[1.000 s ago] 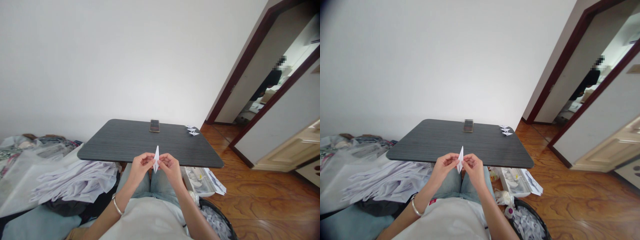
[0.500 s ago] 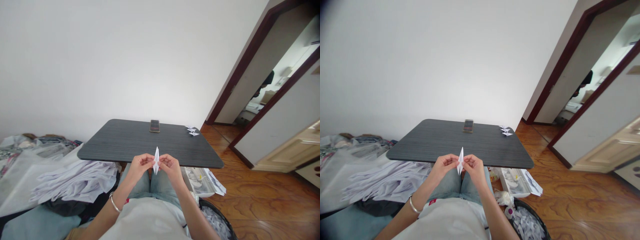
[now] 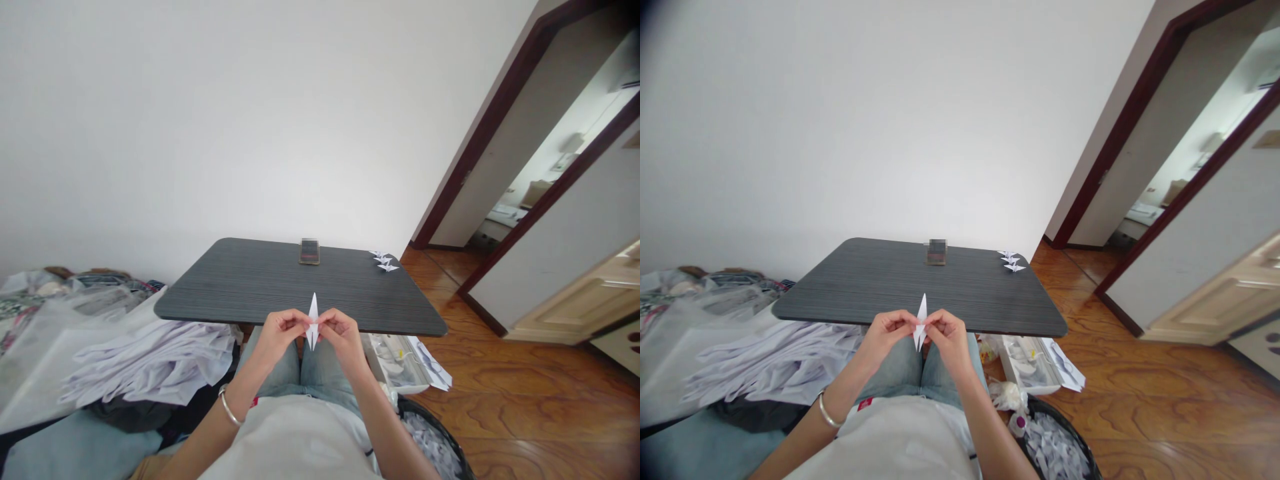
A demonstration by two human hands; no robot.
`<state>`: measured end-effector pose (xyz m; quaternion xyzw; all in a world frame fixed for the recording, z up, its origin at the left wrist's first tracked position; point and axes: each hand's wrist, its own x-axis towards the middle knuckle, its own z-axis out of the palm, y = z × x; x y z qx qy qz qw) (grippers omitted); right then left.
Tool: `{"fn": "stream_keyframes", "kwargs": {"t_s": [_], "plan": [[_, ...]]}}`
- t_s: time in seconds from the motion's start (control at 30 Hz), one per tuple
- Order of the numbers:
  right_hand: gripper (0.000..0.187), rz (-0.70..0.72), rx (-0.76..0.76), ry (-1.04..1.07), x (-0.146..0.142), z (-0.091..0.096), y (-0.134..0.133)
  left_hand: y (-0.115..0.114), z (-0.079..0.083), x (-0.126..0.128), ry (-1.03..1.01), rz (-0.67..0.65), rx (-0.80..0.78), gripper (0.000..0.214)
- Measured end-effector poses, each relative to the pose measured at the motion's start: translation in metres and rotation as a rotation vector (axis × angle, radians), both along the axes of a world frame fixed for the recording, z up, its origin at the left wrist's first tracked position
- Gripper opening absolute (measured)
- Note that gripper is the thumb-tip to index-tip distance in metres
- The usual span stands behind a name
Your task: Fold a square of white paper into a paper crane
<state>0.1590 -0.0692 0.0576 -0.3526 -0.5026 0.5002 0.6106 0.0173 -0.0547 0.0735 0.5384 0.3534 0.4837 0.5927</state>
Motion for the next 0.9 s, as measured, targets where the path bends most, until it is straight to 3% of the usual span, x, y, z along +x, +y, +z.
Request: {"fn": "stream_keyframes", "kwargs": {"t_s": [0.43,0.67,0.9], "plan": [[0.020,0.048,-0.057,-0.033,0.0076,0.0035,0.0016,0.0001,-0.0032,0.0008,-0.011,-0.042,-0.075,0.014],[0.021,0.040,-0.089,-0.047,0.0066,0.0016,0.0012,-0.0007,-0.0017,0.0015,0.027,-0.020,-0.026,0.016],[0.017,0.068,-0.031,0.003,0.0056,0.0022,0.0017,-0.0012,-0.0040,0.0027,-0.003,-0.018,0.012,0.013]]}}
